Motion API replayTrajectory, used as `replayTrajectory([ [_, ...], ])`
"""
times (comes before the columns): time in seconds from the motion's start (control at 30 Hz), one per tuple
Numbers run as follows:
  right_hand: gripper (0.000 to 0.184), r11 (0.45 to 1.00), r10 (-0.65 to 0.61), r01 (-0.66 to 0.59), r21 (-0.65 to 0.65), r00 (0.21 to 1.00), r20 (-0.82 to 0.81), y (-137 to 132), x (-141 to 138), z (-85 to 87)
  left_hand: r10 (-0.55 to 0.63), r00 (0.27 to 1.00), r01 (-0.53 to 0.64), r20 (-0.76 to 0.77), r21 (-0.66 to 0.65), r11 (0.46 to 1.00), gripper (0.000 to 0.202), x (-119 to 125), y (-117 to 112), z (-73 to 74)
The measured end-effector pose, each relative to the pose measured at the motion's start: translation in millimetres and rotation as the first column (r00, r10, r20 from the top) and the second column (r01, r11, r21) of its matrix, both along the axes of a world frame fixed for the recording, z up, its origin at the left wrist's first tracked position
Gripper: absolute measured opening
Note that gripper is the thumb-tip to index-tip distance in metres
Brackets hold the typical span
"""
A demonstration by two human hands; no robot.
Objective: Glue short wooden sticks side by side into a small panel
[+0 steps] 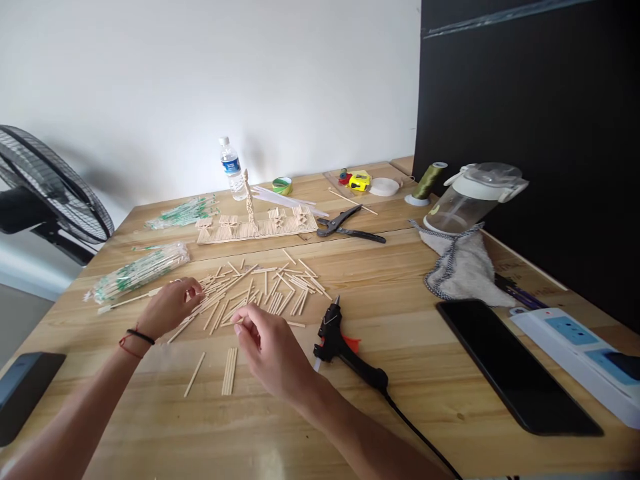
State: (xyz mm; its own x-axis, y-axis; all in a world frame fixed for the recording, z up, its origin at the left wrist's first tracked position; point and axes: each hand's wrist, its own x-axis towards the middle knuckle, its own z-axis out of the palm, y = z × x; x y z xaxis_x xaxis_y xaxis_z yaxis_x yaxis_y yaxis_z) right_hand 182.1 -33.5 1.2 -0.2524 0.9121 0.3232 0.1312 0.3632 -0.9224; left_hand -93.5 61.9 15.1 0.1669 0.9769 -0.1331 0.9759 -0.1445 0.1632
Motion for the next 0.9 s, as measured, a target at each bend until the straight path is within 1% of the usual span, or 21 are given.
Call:
replayTrajectory([
  [0.1,0.014,1.000,0.001,-0.001,0.012,1.000,0.012,-0.9,-2.0,-3.8,0.023,1.000,-0.023,-0.004,-0.022,0.999,0.036,1.2,-1.5,-6.3],
  [0.2,0.015,1.000,0.000,0.000,0.015,1.000,0.023,0.3,-2.7,-7.7,0.051,0.999,-0.051,0.016,-0.022,0.998,0.036,2.1,0.1,-9.5],
  [0.27,0.016,1.000,-0.004,0.004,0.012,1.000,0.026,2.5,-2.3,-9.5,0.059,0.997,-0.058,0.043,-0.019,0.998,0.037,1.2,0.5,-8.3],
  [0.33,0.016,1.000,-0.014,0.014,0.006,1.000,0.024,5.3,-1.4,-10.4,0.053,0.995,-0.053,0.084,-0.009,0.999,0.035,0.8,-2.6,-3.9],
  [0.43,0.016,1.000,-0.026,0.027,-0.014,1.000,0.010,8.3,0.0,-9.8,0.002,0.982,-0.006,0.187,0.021,1.000,0.024,7.2,-17.7,6.3],
  [0.53,0.009,0.998,-0.001,-0.001,-0.066,1.000,-0.024,8.1,1.0,-7.3,-0.091,0.942,0.078,0.323,0.055,0.995,0.032,24.8,-42.9,15.2],
  [0.6,0.009,0.994,0.028,-0.034,-0.106,0.998,-0.060,7.0,1.6,-5.2,-0.139,0.907,0.123,0.397,0.064,0.990,0.036,39.8,-60.2,17.6],
  [0.67,0.010,0.989,0.046,-0.058,-0.133,0.994,-0.096,6.1,2.2,-3.7,-0.164,0.877,0.150,0.452,0.068,0.986,0.035,53.4,-73.9,17.0],
  [0.73,0.010,0.987,0.047,-0.064,-0.146,0.992,-0.120,6.1,2.8,-3.4,-0.172,0.853,0.153,0.493,0.079,0.985,0.032,63.3,-82.6,14.4],
  [0.8,0.012,0.987,0.037,-0.057,-0.152,0.991,-0.131,7.0,3.3,-5.0,-0.170,0.832,0.146,0.527,0.088,0.985,0.029,68.8,-86.7,10.7],
  [0.9,0.010,0.987,0.008,-0.027,-0.160,0.993,-0.116,10.1,3.7,-10.7,-0.158,0.814,0.124,0.560,0.099,0.987,0.026,70.2,-87.6,4.4],
])
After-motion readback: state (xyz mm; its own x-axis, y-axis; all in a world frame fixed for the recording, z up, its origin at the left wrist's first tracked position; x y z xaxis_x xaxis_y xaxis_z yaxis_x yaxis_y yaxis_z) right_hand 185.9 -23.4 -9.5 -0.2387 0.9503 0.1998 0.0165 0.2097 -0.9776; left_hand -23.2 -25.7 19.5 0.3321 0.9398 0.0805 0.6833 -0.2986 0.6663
